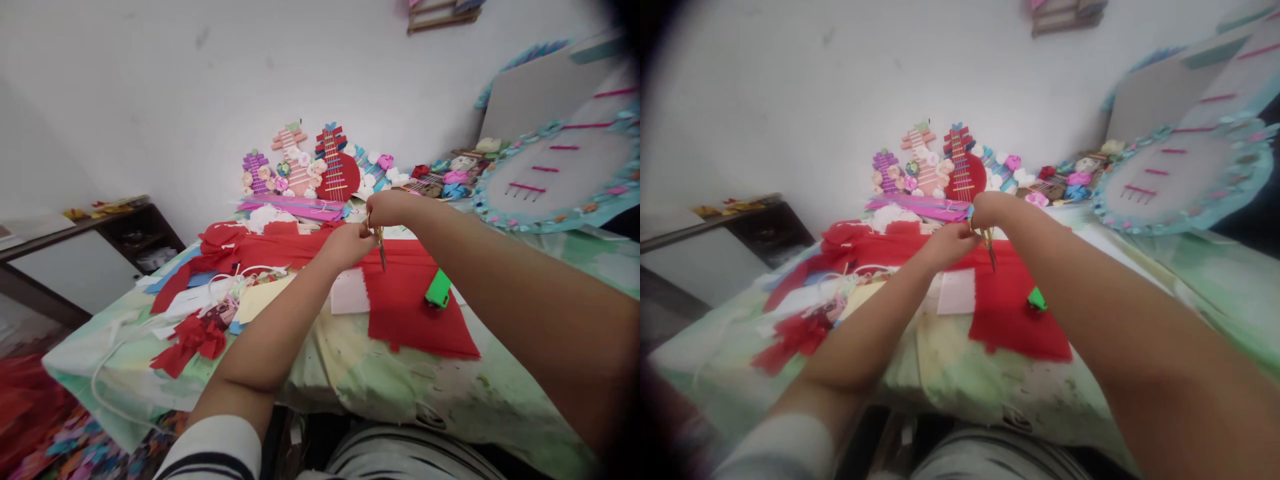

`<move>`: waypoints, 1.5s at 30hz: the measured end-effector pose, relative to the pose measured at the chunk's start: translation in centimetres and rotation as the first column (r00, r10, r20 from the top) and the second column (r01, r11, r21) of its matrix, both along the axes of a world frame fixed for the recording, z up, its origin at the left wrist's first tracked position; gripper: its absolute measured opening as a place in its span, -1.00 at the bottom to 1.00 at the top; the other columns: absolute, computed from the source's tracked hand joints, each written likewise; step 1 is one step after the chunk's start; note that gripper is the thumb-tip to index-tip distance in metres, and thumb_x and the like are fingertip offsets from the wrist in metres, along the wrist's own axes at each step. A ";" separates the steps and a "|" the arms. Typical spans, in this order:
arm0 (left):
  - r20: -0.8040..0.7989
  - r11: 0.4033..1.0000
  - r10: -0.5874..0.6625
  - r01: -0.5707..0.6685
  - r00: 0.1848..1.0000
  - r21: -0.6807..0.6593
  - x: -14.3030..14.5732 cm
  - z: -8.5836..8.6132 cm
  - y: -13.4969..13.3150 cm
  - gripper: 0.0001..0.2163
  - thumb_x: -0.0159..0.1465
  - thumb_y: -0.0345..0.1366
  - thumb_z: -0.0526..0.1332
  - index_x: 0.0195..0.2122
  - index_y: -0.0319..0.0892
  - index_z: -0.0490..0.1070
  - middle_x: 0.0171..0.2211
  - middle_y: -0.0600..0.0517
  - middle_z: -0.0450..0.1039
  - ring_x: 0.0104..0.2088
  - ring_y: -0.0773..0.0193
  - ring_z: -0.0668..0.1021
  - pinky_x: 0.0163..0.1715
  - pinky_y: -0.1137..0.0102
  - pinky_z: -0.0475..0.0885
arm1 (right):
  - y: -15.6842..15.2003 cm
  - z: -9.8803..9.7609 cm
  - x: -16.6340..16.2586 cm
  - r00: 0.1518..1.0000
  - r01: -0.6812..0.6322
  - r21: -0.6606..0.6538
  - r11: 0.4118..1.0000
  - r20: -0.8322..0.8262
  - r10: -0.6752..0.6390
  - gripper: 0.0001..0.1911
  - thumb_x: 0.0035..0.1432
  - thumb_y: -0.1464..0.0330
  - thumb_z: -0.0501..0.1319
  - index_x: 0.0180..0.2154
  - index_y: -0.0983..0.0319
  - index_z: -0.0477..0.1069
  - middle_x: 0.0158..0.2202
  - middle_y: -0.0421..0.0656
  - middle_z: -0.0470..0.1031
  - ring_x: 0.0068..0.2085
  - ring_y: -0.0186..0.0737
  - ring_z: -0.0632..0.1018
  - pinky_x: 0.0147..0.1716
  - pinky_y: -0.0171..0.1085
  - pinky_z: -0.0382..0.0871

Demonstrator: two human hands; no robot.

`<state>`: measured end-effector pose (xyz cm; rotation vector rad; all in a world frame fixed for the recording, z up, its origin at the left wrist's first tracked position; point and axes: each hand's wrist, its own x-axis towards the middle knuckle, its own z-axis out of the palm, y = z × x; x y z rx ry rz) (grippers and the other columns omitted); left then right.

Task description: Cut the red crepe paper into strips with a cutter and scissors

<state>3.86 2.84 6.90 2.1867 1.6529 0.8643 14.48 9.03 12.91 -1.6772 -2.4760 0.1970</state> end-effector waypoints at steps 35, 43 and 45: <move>-0.020 0.882 0.420 -0.413 0.907 -0.229 -5.3 -5.7 5.4 -0.70 0.25 -0.24 0.12 -0.01 -0.20 0.26 -0.06 -0.07 0.29 -0.12 0.18 0.43 -0.17 0.20 0.38 | -2.5 -9.5 5.9 -0.043 0.075 -0.349 0.934 -0.937 -0.347 -0.83 -0.19 0.51 0.02 -0.44 0.20 0.10 -0.41 -0.19 0.38 -0.38 -0.35 0.45 -0.44 -0.28 0.43; 0.345 0.932 0.340 -0.264 0.875 -0.248 -3.9 -4.9 4.4 -0.68 0.26 -0.29 0.11 0.03 -0.23 0.20 -0.12 -0.07 0.34 -0.23 0.25 0.47 -0.29 0.29 0.44 | -1.5 -8.7 7.0 0.267 0.012 -0.156 0.988 -0.951 -0.154 -0.63 -0.15 0.41 0.20 -0.25 0.17 0.13 -0.31 -0.18 0.40 -0.34 -0.29 0.45 -0.33 -0.17 0.41; 0.400 0.941 0.325 -0.250 0.857 -0.229 -3.6 -4.5 4.1 -0.60 0.25 -0.35 0.13 0.10 -0.22 0.10 -0.12 -0.07 0.35 -0.24 0.30 0.49 -0.30 0.37 0.44 | -1.7 -8.7 7.7 0.491 -0.096 0.002 0.995 -0.870 0.049 -0.61 -0.12 0.34 0.21 -0.20 0.18 0.16 -0.24 -0.13 0.41 -0.29 -0.26 0.45 -0.25 -0.13 0.38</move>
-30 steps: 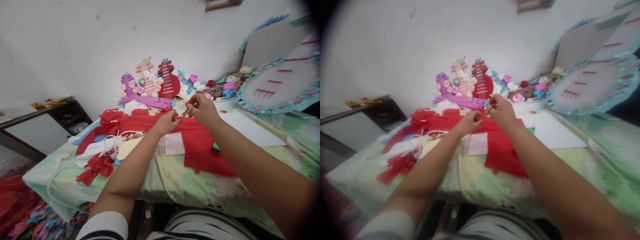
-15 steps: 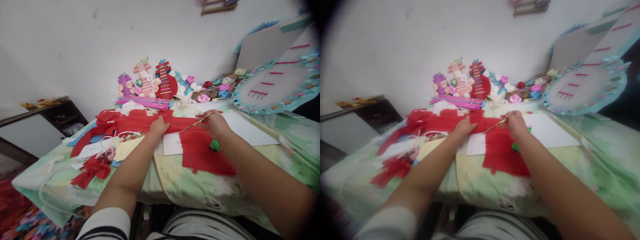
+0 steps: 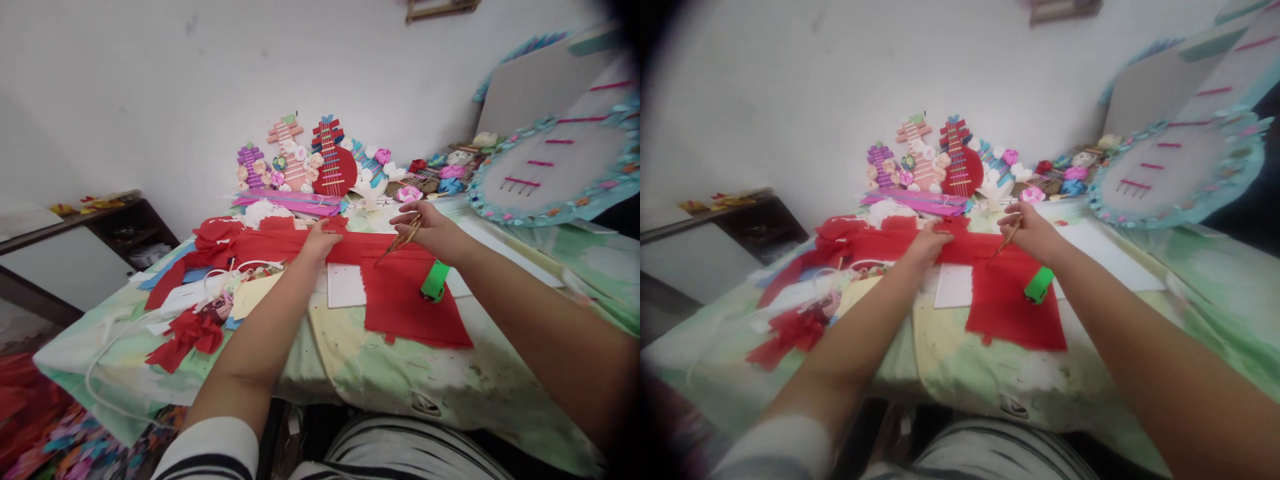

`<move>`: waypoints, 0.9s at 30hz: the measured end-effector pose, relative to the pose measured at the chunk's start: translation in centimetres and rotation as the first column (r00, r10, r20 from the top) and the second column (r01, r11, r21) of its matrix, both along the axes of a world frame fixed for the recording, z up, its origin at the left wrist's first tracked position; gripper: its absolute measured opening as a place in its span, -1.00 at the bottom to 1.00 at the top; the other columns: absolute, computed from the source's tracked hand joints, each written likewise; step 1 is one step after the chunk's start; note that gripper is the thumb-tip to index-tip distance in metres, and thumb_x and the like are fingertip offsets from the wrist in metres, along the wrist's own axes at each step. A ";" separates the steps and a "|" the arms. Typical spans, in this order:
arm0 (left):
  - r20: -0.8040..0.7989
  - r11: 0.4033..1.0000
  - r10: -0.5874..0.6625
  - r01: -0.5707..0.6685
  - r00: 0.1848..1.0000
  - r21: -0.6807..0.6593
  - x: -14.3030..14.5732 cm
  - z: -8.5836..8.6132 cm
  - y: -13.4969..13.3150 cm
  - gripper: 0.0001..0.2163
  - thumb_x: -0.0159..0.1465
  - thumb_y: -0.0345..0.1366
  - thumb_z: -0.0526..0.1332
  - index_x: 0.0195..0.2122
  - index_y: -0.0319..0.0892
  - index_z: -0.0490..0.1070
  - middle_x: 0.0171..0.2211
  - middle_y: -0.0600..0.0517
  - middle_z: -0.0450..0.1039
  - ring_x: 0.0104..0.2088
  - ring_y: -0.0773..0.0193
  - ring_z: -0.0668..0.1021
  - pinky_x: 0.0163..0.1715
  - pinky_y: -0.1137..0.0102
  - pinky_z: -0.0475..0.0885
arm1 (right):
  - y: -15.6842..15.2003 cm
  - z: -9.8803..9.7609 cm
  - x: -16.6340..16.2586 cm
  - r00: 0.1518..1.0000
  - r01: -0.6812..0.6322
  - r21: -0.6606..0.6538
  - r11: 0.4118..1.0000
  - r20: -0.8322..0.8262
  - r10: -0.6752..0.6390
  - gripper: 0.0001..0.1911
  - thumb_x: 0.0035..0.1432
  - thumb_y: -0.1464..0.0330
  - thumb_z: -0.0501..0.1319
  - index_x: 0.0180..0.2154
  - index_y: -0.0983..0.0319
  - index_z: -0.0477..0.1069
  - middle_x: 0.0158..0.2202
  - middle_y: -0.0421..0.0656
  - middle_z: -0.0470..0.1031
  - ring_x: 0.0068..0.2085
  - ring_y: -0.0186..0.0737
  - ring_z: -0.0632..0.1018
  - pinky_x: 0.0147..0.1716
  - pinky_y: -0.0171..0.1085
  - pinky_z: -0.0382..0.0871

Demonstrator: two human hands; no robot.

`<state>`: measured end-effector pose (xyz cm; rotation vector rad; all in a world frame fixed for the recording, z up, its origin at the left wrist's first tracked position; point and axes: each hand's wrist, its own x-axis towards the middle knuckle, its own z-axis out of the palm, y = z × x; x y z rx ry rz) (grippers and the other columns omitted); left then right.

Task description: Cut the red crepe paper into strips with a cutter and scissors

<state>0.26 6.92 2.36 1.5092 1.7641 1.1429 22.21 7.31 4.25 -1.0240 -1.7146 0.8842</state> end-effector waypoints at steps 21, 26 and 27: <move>-0.733 0.918 -0.391 0.290 0.557 -0.269 1.3 0.6 -7.2 -0.69 -0.01 -0.13 0.25 -0.32 -0.25 0.41 -0.30 -0.15 0.44 -0.28 0.00 0.48 -0.32 0.26 0.32 | -10.5 1.3 2.9 0.453 -0.625 -0.261 0.736 0.646 0.614 -0.64 0.06 0.47 -0.05 -0.17 0.17 0.42 -0.17 -0.13 0.47 -0.16 -0.25 0.47 -0.15 -0.29 0.30; -0.793 0.889 -0.421 0.372 0.440 -0.266 1.7 -0.2 -7.9 -0.87 0.12 -0.23 0.13 -0.41 -0.17 0.38 -0.37 -0.04 0.43 -0.32 0.14 0.46 -0.36 0.35 0.29 | -10.9 -0.7 -0.1 0.469 -0.258 -0.103 0.961 0.856 0.218 -0.73 0.09 0.27 -0.04 -0.36 0.23 0.37 -0.41 -0.05 0.46 -0.42 -0.19 0.46 -0.47 -0.27 0.27; -0.801 0.886 -0.419 0.386 0.428 -0.257 1.7 -0.2 -8.1 -0.89 0.13 -0.26 0.12 -0.43 -0.16 0.38 -0.37 -0.03 0.43 -0.31 0.16 0.45 -0.35 0.36 0.28 | -11.0 -0.9 -0.9 0.408 -0.197 -0.075 0.977 0.900 0.151 -0.71 0.09 0.24 -0.04 -0.38 0.24 0.37 -0.43 -0.01 0.46 -0.44 -0.15 0.47 -0.49 -0.25 0.26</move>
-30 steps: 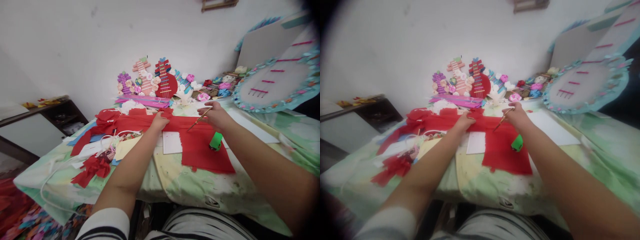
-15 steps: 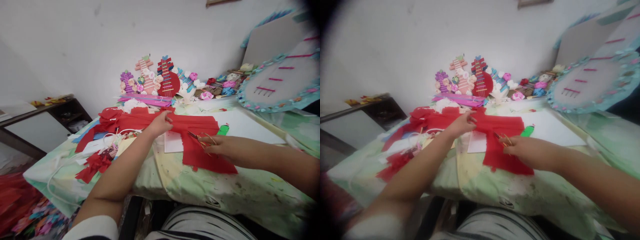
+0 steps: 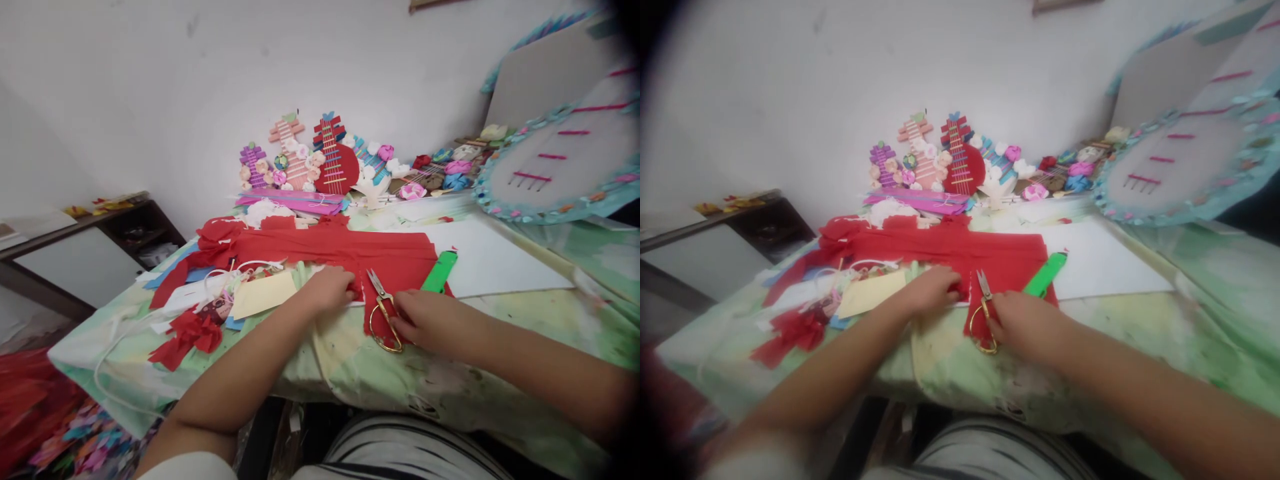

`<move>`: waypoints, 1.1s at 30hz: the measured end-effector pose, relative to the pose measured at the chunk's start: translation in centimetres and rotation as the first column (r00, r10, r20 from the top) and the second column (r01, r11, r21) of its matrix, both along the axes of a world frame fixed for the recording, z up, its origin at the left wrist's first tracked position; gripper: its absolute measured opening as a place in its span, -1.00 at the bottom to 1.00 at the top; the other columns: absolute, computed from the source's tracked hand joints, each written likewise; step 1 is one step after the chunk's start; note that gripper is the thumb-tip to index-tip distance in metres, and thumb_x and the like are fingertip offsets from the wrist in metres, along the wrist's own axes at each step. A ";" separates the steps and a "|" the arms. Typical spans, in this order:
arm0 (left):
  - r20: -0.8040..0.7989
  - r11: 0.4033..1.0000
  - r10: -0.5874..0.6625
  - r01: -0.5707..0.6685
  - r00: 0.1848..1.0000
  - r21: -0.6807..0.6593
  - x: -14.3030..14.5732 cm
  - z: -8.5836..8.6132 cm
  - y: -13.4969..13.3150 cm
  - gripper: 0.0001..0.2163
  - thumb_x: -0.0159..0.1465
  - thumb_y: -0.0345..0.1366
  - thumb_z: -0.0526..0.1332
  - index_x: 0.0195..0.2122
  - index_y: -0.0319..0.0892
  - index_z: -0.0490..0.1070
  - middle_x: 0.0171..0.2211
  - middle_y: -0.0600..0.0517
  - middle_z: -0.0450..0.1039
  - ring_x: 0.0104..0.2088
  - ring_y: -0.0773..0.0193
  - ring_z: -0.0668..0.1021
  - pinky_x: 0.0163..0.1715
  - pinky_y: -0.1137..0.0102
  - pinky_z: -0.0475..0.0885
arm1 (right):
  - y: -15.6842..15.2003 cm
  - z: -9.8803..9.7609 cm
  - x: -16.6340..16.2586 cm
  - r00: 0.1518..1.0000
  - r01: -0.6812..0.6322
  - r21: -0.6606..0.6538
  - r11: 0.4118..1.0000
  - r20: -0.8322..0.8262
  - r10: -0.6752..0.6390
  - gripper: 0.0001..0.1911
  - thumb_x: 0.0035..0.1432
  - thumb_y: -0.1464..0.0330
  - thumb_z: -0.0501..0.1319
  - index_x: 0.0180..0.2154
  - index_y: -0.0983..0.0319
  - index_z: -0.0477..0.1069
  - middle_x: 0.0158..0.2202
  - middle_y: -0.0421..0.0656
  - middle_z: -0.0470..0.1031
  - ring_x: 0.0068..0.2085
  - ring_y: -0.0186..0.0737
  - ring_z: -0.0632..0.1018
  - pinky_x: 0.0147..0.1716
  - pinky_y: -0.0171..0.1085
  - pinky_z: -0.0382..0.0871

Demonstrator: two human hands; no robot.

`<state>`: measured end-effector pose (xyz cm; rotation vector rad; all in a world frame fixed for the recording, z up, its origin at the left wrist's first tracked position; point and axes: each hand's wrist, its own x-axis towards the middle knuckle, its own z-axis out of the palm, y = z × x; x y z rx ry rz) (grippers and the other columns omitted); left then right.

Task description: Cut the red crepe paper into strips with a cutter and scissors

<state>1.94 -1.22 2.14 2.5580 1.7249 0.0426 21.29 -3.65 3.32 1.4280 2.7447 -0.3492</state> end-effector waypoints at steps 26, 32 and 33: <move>-0.011 0.935 0.054 -0.046 0.999 0.352 -1.7 1.4 -2.7 -0.88 0.22 -0.37 0.04 -0.43 -0.19 0.31 -0.45 0.02 0.39 -0.40 0.22 0.44 -0.45 0.39 0.23 | 5.1 3.3 1.3 0.911 -0.217 0.431 0.876 0.411 0.023 -0.55 -0.06 0.05 0.09 -0.32 0.32 0.35 -0.32 0.02 0.42 -0.28 -0.04 0.45 -0.35 -0.19 0.21; 0.050 0.903 0.116 -0.126 0.992 0.410 -1.7 1.4 -2.8 -0.88 0.21 -0.38 0.03 -0.42 -0.18 0.32 -0.46 0.04 0.39 -0.41 0.22 0.44 -0.47 0.40 0.21 | 7.5 2.4 -0.1 0.898 -0.258 0.427 0.866 0.438 0.052 -0.52 -0.06 0.03 0.07 -0.33 0.32 0.36 -0.33 0.02 0.43 -0.30 -0.05 0.45 -0.39 -0.21 0.19; 0.065 0.897 0.118 -0.135 0.991 0.421 -1.7 1.3 -2.9 -0.88 0.21 -0.38 0.04 -0.41 -0.18 0.33 -0.46 0.04 0.40 -0.41 0.22 0.44 -0.46 0.40 0.22 | 8.0 2.1 -0.3 0.898 -0.265 0.422 0.867 0.436 0.063 -0.55 -0.04 0.06 0.06 -0.33 0.32 0.36 -0.33 0.02 0.43 -0.30 -0.06 0.46 -0.39 -0.22 0.19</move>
